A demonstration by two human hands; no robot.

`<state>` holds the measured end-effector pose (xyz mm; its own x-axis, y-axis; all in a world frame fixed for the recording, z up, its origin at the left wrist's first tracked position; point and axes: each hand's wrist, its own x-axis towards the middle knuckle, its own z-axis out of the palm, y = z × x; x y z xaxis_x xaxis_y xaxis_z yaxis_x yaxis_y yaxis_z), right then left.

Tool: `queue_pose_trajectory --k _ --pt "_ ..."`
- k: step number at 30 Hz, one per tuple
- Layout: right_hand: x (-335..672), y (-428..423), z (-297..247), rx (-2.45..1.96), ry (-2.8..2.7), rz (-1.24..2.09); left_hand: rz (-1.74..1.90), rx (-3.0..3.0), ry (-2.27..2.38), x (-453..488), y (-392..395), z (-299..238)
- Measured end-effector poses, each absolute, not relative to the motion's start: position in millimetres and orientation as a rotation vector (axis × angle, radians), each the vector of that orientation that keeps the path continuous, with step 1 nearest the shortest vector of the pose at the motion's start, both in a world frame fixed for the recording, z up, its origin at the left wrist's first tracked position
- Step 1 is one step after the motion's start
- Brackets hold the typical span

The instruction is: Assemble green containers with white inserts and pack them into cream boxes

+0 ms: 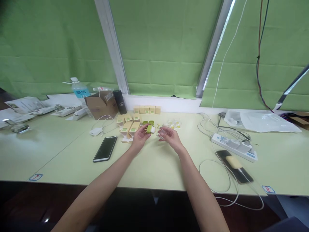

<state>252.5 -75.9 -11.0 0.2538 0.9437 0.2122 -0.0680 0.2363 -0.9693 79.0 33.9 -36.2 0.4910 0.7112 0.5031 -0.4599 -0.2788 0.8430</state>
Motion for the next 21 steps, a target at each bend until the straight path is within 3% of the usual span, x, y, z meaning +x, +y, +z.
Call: queue_pose_trajectory --k 21 --pt "235.6 -72.8 -12.5 -0.944 -1.011 1.059 1.061 1.746 0.191 75.7 22.4 -34.4"
